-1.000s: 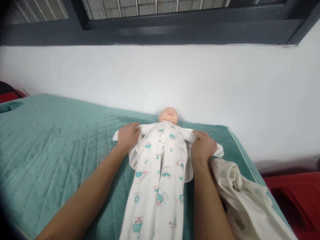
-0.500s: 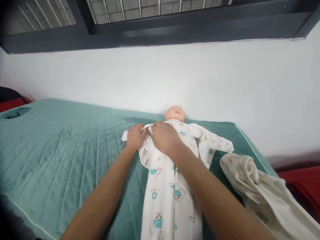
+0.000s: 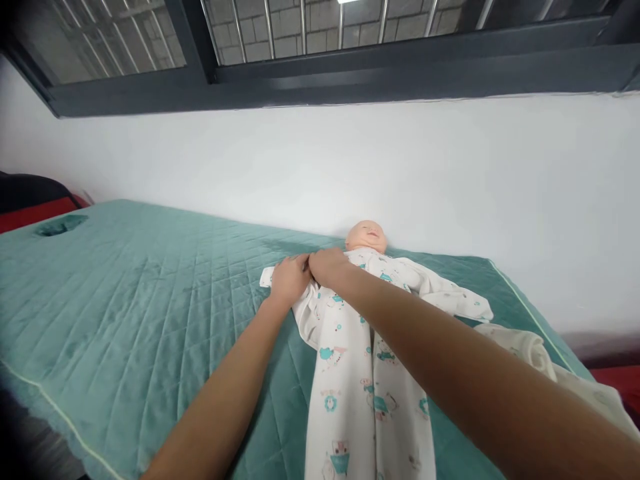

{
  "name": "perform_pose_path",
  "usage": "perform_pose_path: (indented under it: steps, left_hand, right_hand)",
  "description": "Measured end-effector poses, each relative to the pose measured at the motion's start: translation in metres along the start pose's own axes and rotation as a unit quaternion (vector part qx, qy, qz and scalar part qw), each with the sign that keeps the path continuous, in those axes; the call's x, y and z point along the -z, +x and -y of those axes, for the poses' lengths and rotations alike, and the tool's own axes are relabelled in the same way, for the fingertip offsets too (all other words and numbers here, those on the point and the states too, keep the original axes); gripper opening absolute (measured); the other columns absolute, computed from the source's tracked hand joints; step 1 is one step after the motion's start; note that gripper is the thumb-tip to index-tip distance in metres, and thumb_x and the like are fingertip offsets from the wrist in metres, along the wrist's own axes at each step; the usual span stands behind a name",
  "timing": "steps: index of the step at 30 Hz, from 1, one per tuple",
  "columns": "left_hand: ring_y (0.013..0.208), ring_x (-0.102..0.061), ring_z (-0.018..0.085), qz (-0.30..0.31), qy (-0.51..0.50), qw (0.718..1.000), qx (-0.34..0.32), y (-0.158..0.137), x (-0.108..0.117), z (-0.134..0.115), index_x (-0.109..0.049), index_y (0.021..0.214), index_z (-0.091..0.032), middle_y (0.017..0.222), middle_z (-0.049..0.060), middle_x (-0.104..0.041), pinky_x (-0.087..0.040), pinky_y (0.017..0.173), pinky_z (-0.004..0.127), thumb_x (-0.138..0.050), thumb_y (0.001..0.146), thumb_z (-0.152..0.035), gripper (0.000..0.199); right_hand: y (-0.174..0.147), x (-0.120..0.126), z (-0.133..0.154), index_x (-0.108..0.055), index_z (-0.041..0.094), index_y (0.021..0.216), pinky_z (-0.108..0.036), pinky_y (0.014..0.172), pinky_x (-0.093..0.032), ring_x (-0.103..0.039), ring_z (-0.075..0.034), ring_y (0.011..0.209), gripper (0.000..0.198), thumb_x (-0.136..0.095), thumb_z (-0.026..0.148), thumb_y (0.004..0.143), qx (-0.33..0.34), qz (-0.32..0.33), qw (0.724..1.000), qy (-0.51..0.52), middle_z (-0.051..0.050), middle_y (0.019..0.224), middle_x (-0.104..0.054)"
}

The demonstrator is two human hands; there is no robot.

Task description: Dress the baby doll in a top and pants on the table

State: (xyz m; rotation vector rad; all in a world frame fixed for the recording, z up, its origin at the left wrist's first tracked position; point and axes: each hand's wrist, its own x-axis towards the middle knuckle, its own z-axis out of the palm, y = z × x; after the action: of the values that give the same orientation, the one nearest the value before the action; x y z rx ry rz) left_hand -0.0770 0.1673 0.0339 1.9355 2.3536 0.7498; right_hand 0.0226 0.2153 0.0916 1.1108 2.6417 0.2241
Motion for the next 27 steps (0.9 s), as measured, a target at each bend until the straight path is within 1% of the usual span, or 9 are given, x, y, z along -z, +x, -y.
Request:
perform_pose_path:
  steps: [2, 3, 5, 8, 10, 14, 18, 24, 27]
  left_hand:
    - [0.105, -0.064, 0.024, -0.019, -0.001, 1.000, 0.007, -0.001, -0.001, 0.001, -0.070, 0.111, -0.028, 0.110, 0.006, -0.073, -0.044, 0.088, 0.034, -0.045, 0.098, -0.032, 0.029]
    - [0.104, -0.064, 0.024, -0.031, -0.002, 0.999, 0.013, -0.002, -0.002, 0.001, -0.070, 0.112, -0.029, 0.108, 0.006, -0.073, -0.045, 0.087, 0.033, -0.045, 0.097, -0.031, 0.029]
    - [0.103, -0.065, 0.023, -0.055, -0.007, 0.998, 0.022, -0.004, -0.003, 0.002, -0.070, 0.114, -0.031, 0.107, 0.004, -0.073, -0.046, 0.084, 0.031, -0.046, 0.096, -0.028, 0.030]
    - [0.103, -0.065, 0.020, -0.068, -0.027, 0.997, 0.038, -0.008, -0.002, 0.004, -0.071, 0.116, -0.033, 0.110, 0.003, -0.073, -0.046, 0.082, 0.028, -0.046, 0.095, -0.025, 0.033]
    - [0.103, -0.065, 0.019, -0.071, -0.041, 0.995, 0.052, -0.010, 0.000, 0.007, -0.072, 0.116, -0.034, 0.113, 0.002, -0.072, -0.047, 0.082, 0.027, -0.045, 0.096, -0.024, 0.035]
    - [0.104, -0.065, 0.019, -0.064, -0.060, 0.993, 0.074, -0.014, 0.000, 0.012, -0.073, 0.114, -0.035, 0.117, 0.001, -0.072, -0.048, 0.082, 0.028, -0.043, 0.096, -0.023, 0.037]
    - [0.103, -0.066, 0.020, -0.043, -0.063, 0.993, 0.095, -0.015, -0.003, 0.015, -0.073, 0.114, -0.033, 0.118, 0.004, -0.072, -0.048, 0.081, 0.029, -0.041, 0.094, -0.019, 0.040]
    - [0.111, -0.062, 0.025, -0.032, -0.019, 0.996, 0.077, -0.020, -0.005, 0.014, -0.072, 0.114, -0.032, 0.116, 0.007, -0.070, -0.047, 0.085, 0.034, -0.043, 0.093, -0.017, 0.039]
    - [0.111, -0.061, 0.026, -0.015, -0.004, 0.997, 0.071, -0.021, -0.004, 0.015, -0.070, 0.112, -0.029, 0.116, 0.008, -0.069, -0.046, 0.089, 0.038, -0.044, 0.093, -0.017, 0.035]
  right_hand:
    - [0.000, 0.003, -0.003, -0.068, 0.014, 0.100, -0.038, 0.076, -0.049, -0.068, -0.028, 0.088, 0.018, -0.055, 0.014, 0.088, 0.004, 0.012, 1.000, -0.004, -0.014, 0.098, -0.072]
    - [-0.001, 0.004, -0.005, -0.068, 0.015, 0.100, -0.038, 0.075, -0.049, -0.068, -0.028, 0.087, 0.018, -0.054, 0.015, 0.089, 0.005, 0.012, 1.000, -0.007, -0.013, 0.097, -0.072]
    - [-0.005, 0.007, -0.008, -0.067, 0.017, 0.107, -0.037, 0.075, -0.048, -0.068, -0.028, 0.089, 0.021, -0.052, 0.019, 0.092, 0.008, 0.006, 1.000, -0.011, -0.013, 0.100, -0.072]
    - [-0.016, 0.013, -0.014, -0.061, 0.022, 0.120, -0.035, 0.073, -0.047, -0.067, -0.028, 0.093, 0.028, -0.055, 0.031, 0.094, 0.011, -0.001, 1.000, -0.012, -0.012, 0.107, -0.070]
    - [-0.023, 0.017, -0.019, -0.062, 0.024, 0.120, -0.034, 0.073, -0.046, -0.067, -0.028, 0.094, 0.030, -0.057, 0.037, 0.094, 0.008, -0.004, 1.000, -0.012, -0.011, 0.109, -0.069]
    - [-0.035, 0.024, -0.030, -0.065, 0.022, 0.114, -0.037, 0.078, -0.046, -0.064, -0.030, 0.102, 0.026, -0.055, 0.038, 0.095, -0.021, -0.020, 0.999, -0.014, -0.012, 0.111, -0.067]
    - [-0.046, 0.032, -0.041, -0.066, 0.023, 0.113, -0.036, 0.077, -0.046, -0.063, -0.028, 0.103, 0.024, -0.054, 0.034, 0.095, -0.039, -0.030, 0.999, -0.012, -0.011, 0.112, -0.066]
    - [-0.057, 0.042, -0.043, -0.067, 0.020, 0.108, -0.036, 0.075, -0.046, -0.063, -0.027, 0.099, 0.022, -0.053, 0.032, 0.095, -0.054, -0.031, 0.998, -0.013, -0.013, 0.112, -0.065]
    - [-0.059, 0.046, -0.044, -0.066, 0.020, 0.110, -0.034, 0.072, -0.045, -0.064, -0.026, 0.097, 0.023, -0.052, 0.030, 0.096, -0.056, -0.029, 0.998, -0.002, -0.013, 0.112, -0.065]
